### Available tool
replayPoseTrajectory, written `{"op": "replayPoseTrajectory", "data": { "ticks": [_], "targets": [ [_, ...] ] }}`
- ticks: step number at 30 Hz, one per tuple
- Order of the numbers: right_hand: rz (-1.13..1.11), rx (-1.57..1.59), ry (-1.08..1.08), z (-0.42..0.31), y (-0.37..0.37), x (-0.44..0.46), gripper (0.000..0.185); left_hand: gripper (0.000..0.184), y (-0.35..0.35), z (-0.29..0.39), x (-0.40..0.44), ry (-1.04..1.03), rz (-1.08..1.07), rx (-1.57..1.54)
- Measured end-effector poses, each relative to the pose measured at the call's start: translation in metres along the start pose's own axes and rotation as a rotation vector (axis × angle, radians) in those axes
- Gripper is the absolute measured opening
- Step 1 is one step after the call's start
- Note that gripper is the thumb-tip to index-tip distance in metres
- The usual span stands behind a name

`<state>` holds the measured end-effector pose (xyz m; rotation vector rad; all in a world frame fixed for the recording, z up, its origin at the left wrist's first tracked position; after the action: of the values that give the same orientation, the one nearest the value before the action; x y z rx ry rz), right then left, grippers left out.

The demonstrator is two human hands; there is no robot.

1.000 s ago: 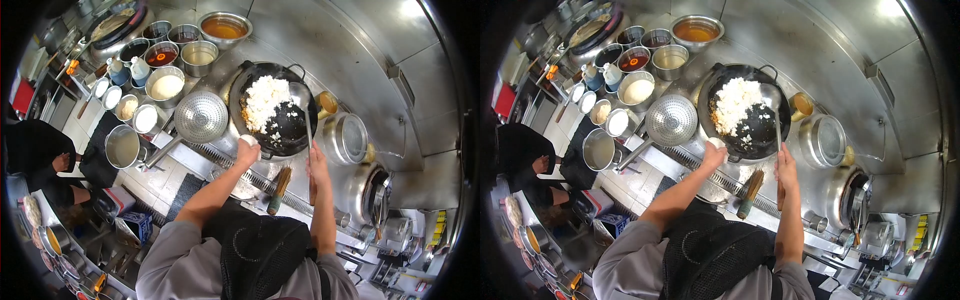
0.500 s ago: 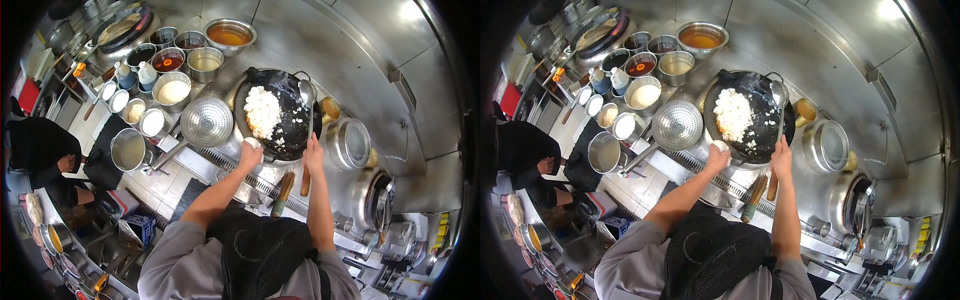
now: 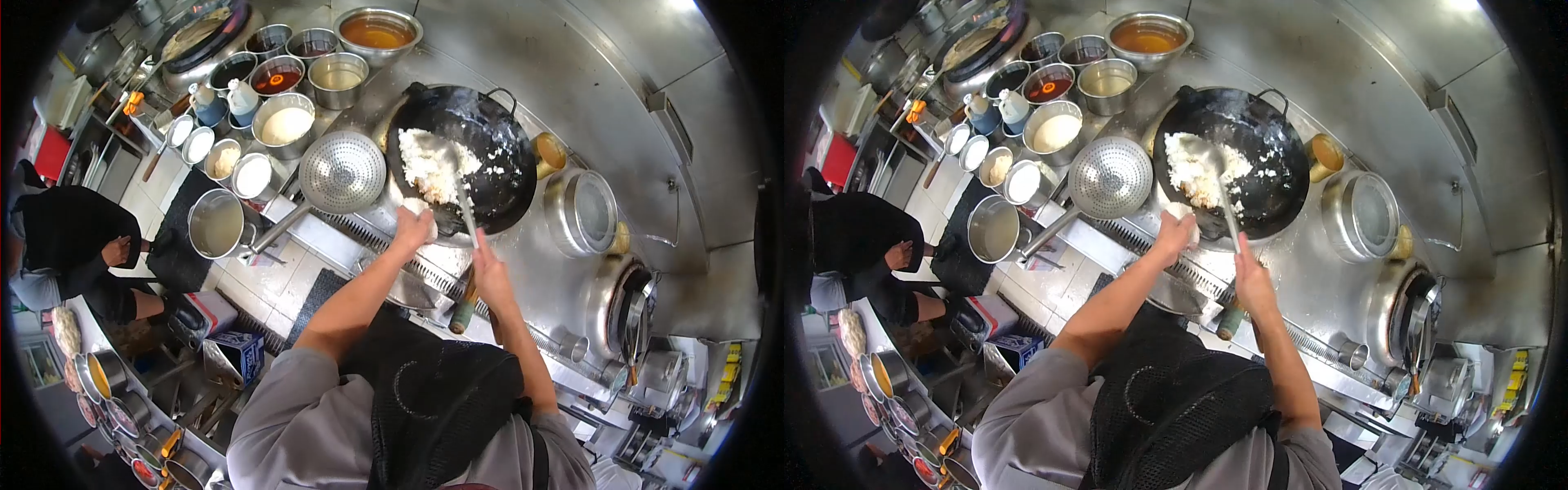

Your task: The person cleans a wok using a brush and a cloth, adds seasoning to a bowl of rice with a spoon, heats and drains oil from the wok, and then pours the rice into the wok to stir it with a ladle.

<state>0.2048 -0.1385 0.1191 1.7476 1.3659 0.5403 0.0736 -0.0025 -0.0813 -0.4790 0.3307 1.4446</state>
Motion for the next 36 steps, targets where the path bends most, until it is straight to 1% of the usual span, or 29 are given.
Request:
{"op": "replayPoseTrajectory", "data": {
  "ticks": [2, 3, 4, 6, 7, 10, 11, 14, 15, 16, 18, 19, 21, 22, 24, 25, 26, 28, 29, 30, 31, 32, 34, 35, 36],
  "targets": [
    [-0.094, 0.034, 0.108, 0.031, -0.022, 0.000, 0.045, 0.043, -0.001, 0.002, -0.001, -0.152, 0.054, 0.181],
    [-0.169, 0.032, 0.007, 0.029, -0.004, 0.006, 0.044, 0.042, 0.000, 0.015, -0.010, -0.031, -0.025, 0.053],
    [-0.177, 0.035, 0.004, 0.024, 0.010, 0.004, 0.044, 0.042, 0.000, 0.018, -0.009, -0.025, -0.021, 0.056],
    [-0.038, 0.123, 0.146, 0.012, 0.033, -0.015, 0.043, 0.041, 0.000, 0.012, -0.011, -0.168, 0.023, 0.054],
    [-0.059, 0.164, 0.050, 0.004, 0.041, -0.026, 0.044, 0.043, 0.001, 0.014, -0.014, -0.149, -0.015, 0.039],
    [-0.055, 0.086, 0.044, 0.001, 0.027, -0.046, 0.044, 0.046, 0.000, 0.018, -0.015, -0.060, -0.034, 0.040],
    [-0.197, 0.032, -0.012, 0.009, 0.017, -0.039, 0.045, 0.049, -0.001, 0.026, -0.021, -0.044, -0.008, 0.084],
    [-0.200, 0.112, 0.004, 0.026, 0.013, -0.012, 0.045, 0.050, -0.002, 0.027, -0.019, -0.082, 0.032, 0.101],
    [-0.217, 0.091, -0.070, 0.011, 0.025, -0.015, 0.046, 0.052, -0.002, 0.027, -0.019, -0.084, 0.002, 0.044],
    [-0.219, 0.095, -0.078, 0.004, 0.032, -0.025, 0.046, 0.052, 0.000, 0.023, -0.021, -0.078, -0.002, 0.050],
    [-0.027, 0.129, 0.128, -0.005, 0.046, -0.039, 0.045, 0.054, 0.002, 0.044, -0.036, 0.001, -0.022, -0.017],
    [-0.033, 0.127, 0.128, -0.004, 0.042, -0.043, 0.045, 0.054, 0.004, 0.051, -0.040, 0.005, -0.018, -0.021],
    [-0.033, -0.004, 0.096, 0.004, 0.029, -0.048, 0.044, 0.045, 0.005, 0.053, -0.038, 0.343, -0.142, -0.223],
    [-0.026, -0.008, 0.094, 0.007, 0.025, -0.043, 0.044, 0.045, 0.009, 0.057, -0.034, 0.341, -0.151, -0.224],
    [-0.245, -0.113, -0.067, 0.021, 0.009, -0.023, 0.044, 0.031, 0.010, 0.056, -0.021, 0.564, -0.446, -0.348],
    [-0.079, -0.007, 0.201, 0.044, 0.006, -0.016, 0.044, 0.020, 0.007, 0.048, -0.012, 0.524, -0.445, -0.324],
    [-0.073, -0.005, 0.207, 0.036, 0.014, -0.017, 0.044, 0.020, 0.006, 0.048, -0.011, 0.516, -0.446, -0.322],
    [-0.013, 0.028, 0.087, 0.008, 0.038, -0.030, 0.044, 0.025, -0.001, 0.042, -0.017, 0.360, -0.328, -0.254],
    [-0.012, 0.027, 0.087, 0.002, 0.039, -0.033, 0.044, 0.033, -0.005, 0.045, -0.027, 0.296, -0.220, -0.275],
    [0.006, 0.017, 0.034, -0.003, 0.038, -0.039, 0.045, 0.033, -0.012, 0.026, -0.021, 0.299, -0.222, -0.273],
    [0.025, 0.009, -0.016, -0.006, 0.037, -0.041, 0.045, 0.036, -0.016, 0.007, -0.010, 0.213, -0.173, -0.215],
    [0.031, 0.010, -0.016, 0.001, 0.027, -0.036, 0.045, 0.040, -0.021, -0.006, -0.002, 0.125, -0.126, -0.157],
    [-0.112, -0.209, -0.045, 0.030, -0.007, -0.020, 0.045, 0.038, -0.026, -0.007, -0.013, 0.093, -0.102, -0.148],
    [-0.096, -0.140, -0.020, 0.031, -0.006, -0.014, 0.044, 0.039, -0.024, -0.007, -0.018, 0.069, -0.070, -0.128],
    [-0.089, -0.139, -0.006, 0.034, 0.003, -0.005, 0.044, 0.040, -0.024, -0.001, -0.016, 0.040, -0.031, -0.118]
  ]
}}
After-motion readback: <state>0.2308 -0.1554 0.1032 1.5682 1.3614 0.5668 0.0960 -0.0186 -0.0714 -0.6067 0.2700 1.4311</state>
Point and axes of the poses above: each hand's wrist, its own x-axis towards the middle knuckle, its own y-axis out of the back of the hand, z = x × y, the point moved 2 cm from there along x, towards the middle knuckle, and after that the axes turned 4 degrees about y, right-handed, at the moved point
